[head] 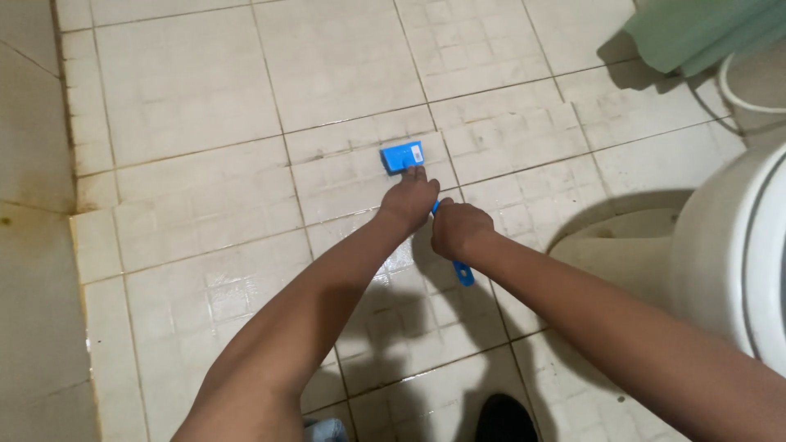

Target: The person scrubs the grout lines between white floor tiles using a blue scrub brush. They work along the wall and around the base of a toilet, applying pressure to remove stains.

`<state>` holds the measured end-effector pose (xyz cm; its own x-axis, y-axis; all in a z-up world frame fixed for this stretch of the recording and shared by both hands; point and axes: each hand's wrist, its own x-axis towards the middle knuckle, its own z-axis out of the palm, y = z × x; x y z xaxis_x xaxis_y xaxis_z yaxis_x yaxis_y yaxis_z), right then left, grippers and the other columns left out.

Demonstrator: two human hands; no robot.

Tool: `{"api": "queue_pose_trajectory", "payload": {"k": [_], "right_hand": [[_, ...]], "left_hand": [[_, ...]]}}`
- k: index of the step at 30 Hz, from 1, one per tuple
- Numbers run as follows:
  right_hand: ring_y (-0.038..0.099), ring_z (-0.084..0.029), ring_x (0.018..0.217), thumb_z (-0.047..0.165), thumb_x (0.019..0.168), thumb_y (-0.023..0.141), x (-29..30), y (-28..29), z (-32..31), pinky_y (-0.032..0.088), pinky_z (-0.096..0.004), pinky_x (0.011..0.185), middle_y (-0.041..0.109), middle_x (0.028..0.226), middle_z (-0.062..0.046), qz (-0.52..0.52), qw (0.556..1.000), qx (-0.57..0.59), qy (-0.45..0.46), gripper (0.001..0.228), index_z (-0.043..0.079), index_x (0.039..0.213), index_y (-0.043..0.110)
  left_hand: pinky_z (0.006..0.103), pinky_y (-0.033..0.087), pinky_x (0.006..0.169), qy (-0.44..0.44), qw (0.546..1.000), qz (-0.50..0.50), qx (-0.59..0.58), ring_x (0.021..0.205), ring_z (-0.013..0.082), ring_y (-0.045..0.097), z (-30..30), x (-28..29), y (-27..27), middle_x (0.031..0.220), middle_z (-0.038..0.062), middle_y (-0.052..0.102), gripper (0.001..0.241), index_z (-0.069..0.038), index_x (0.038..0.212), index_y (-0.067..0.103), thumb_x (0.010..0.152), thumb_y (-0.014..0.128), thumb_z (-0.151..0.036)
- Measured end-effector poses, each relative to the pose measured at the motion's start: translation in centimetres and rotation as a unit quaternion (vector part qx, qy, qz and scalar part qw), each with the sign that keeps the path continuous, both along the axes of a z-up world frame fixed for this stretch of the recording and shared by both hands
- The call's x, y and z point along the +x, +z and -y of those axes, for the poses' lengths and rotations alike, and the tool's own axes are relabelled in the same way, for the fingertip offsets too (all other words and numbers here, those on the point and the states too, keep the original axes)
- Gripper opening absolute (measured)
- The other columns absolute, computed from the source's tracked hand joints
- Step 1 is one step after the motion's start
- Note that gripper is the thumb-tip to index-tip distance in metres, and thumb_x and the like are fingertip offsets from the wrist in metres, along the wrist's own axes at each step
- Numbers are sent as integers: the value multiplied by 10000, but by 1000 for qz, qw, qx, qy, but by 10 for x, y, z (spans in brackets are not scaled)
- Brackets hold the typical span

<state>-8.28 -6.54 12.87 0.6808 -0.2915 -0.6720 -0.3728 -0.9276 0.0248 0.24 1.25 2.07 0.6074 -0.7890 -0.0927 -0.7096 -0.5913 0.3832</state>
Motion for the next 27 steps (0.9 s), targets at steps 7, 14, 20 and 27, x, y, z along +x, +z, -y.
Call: {"api": "queue_pose_trajectory", "payload": {"k": [7,14,20,27], "right_hand": [[726,-342,1070,224,896,657,-9,-5,-7,584,-424,894,720,1115,-223,9,1000,12,-15,456,-45,1244,537],[732,-339,1063,197,884,659,21,-1,-48,588,-427,889,737,1111,-216,24,998,36,46,450,-40,1250,548],[730,-331,1065,188,877,683,19,5,-53,596,-427,874,733,1116,-212,12,998,29,47,448,-36,1243,555],[736,-332,1053,183,893,669,-12,-1,-12,601,-423,856,732,1109,-213,4,1000,0,20,442,-39,1254,541]], "left_hand": [[455,494,1058,-32,998,0,55,1432,449,379,4,-2,-12,1508,326,391,356,-24,1186,637,833,683,-44],[448,514,1073,21,996,-14,82,1446,388,438,-55,20,2,1531,270,439,288,-39,1179,654,891,645,-38],[462,512,1050,18,998,-12,63,1463,399,386,-62,16,10,1555,295,375,327,-32,1202,613,877,649,-27],[479,516,1048,-14,998,-41,42,1463,429,373,-15,-8,3,1570,320,355,344,-28,1251,592,911,648,-18]]}}
